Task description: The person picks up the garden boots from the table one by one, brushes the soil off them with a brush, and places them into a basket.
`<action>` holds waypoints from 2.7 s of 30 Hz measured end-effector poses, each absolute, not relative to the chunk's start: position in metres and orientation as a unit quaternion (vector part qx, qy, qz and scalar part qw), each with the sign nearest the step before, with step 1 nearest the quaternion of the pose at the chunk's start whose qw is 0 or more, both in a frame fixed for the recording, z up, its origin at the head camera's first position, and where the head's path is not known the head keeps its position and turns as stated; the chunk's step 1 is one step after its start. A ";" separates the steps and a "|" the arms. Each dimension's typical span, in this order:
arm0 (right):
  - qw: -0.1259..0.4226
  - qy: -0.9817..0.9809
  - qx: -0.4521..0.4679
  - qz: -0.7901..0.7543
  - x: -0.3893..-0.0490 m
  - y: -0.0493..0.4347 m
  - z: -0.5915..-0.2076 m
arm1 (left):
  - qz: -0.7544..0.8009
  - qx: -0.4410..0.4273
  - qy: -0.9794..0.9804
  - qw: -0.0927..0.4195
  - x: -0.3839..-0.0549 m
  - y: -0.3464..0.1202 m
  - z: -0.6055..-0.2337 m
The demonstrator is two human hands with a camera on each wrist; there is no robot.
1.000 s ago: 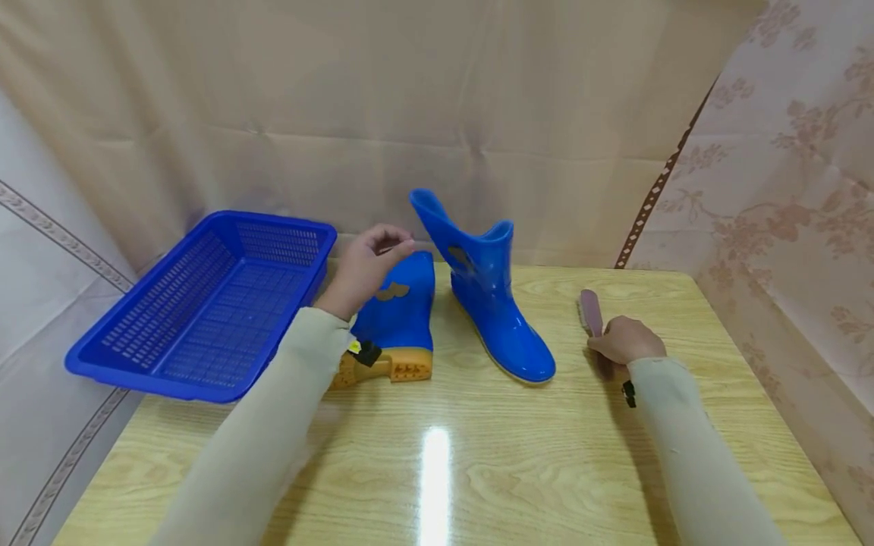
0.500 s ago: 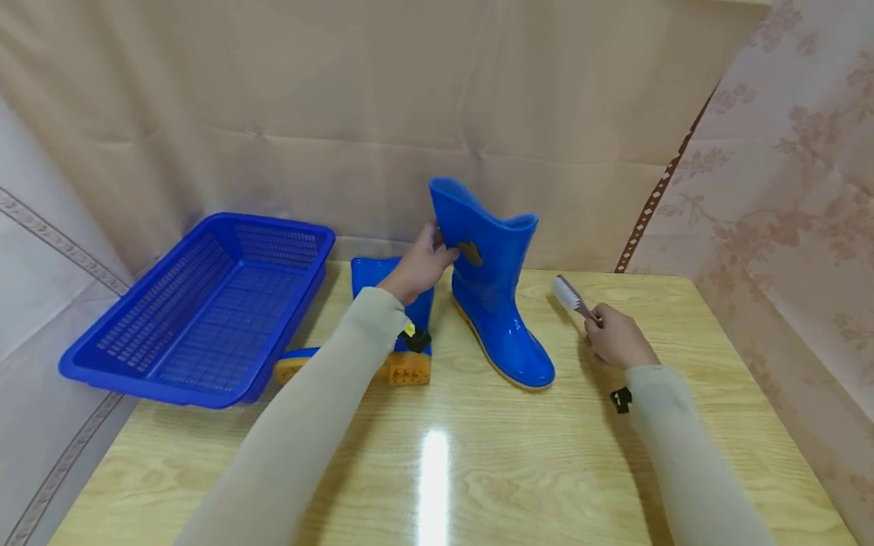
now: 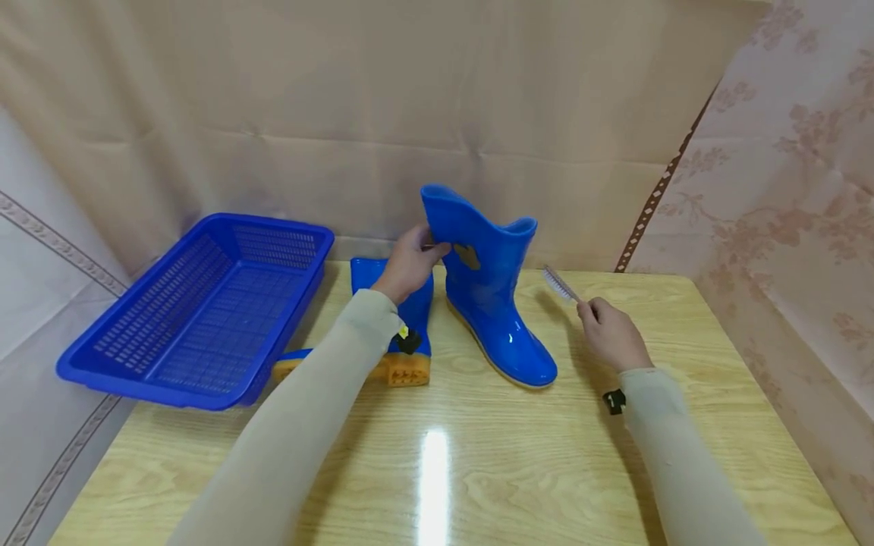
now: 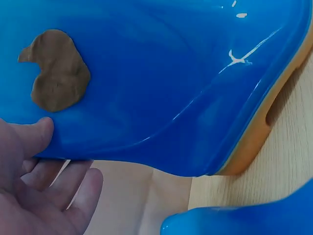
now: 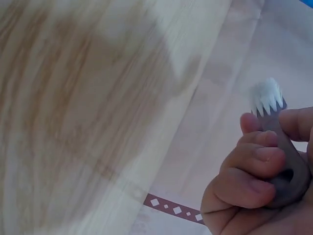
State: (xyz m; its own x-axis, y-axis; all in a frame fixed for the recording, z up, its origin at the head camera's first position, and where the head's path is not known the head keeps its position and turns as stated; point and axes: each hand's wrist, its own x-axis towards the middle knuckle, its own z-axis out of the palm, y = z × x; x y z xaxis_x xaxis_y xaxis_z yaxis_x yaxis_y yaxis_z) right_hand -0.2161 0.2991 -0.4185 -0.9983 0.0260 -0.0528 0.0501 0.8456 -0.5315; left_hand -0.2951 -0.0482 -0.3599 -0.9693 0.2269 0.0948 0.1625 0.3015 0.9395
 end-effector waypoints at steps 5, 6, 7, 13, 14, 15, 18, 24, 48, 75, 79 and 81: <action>-0.018 0.957 0.015 -0.291 -0.220 0.298 -0.424 | 0.563 0.096 0.821 0.018 -0.297 -0.050 -0.360; -0.026 0.955 0.013 -0.296 -0.220 0.297 -0.424 | 0.562 0.092 0.822 0.017 -0.296 -0.051 -0.360; -0.034 0.953 0.011 -0.301 -0.220 0.296 -0.425 | 0.560 0.090 0.823 0.016 -0.296 -0.051 -0.360; -0.072 0.943 0.004 -0.326 -0.220 0.289 -0.426 | 0.553 0.091 0.828 -0.002 -0.287 -0.053 -0.357; -0.074 0.941 0.005 -0.330 -0.220 0.287 -0.425 | 0.550 0.091 0.830 -0.006 -0.286 -0.053 -0.357; -0.076 0.940 0.005 -0.333 -0.221 0.286 -0.425 | 0.549 0.092 0.831 -0.009 -0.284 -0.053 -0.356; -0.078 0.935 0.009 -0.346 -0.221 0.283 -0.425 | 0.545 0.088 0.834 -0.016 -0.280 -0.052 -0.355; -0.131 0.916 0.008 -0.379 -0.223 0.279 -0.424 | 0.561 0.066 0.823 -0.048 -0.270 -0.049 -0.351; -0.306 0.820 -0.186 -0.447 -0.220 0.235 -0.414 | 0.558 0.065 0.827 -0.015 -0.266 -0.071 -0.368; -0.307 0.877 -0.210 -0.305 -0.221 0.227 -0.391 | 0.591 0.153 0.790 -0.048 -0.257 -0.089 -0.382; -0.290 0.890 -0.188 -0.297 -0.221 0.227 -0.391 | 0.588 0.132 0.794 -0.074 -0.254 -0.086 -0.379; -0.279 0.896 -0.182 -0.294 -0.222 0.227 -0.392 | 0.582 0.122 0.799 -0.083 -0.254 -0.087 -0.379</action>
State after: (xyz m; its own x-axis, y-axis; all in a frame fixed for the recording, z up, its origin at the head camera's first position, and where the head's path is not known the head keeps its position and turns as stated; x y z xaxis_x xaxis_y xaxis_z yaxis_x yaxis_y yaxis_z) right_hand -0.2218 0.2267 -0.3915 -0.7775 -0.1625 0.6076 -0.4912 0.7602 -0.4252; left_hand -0.2538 -0.0872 -0.3790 -0.9564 0.0981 0.2750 0.2918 0.2921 0.9108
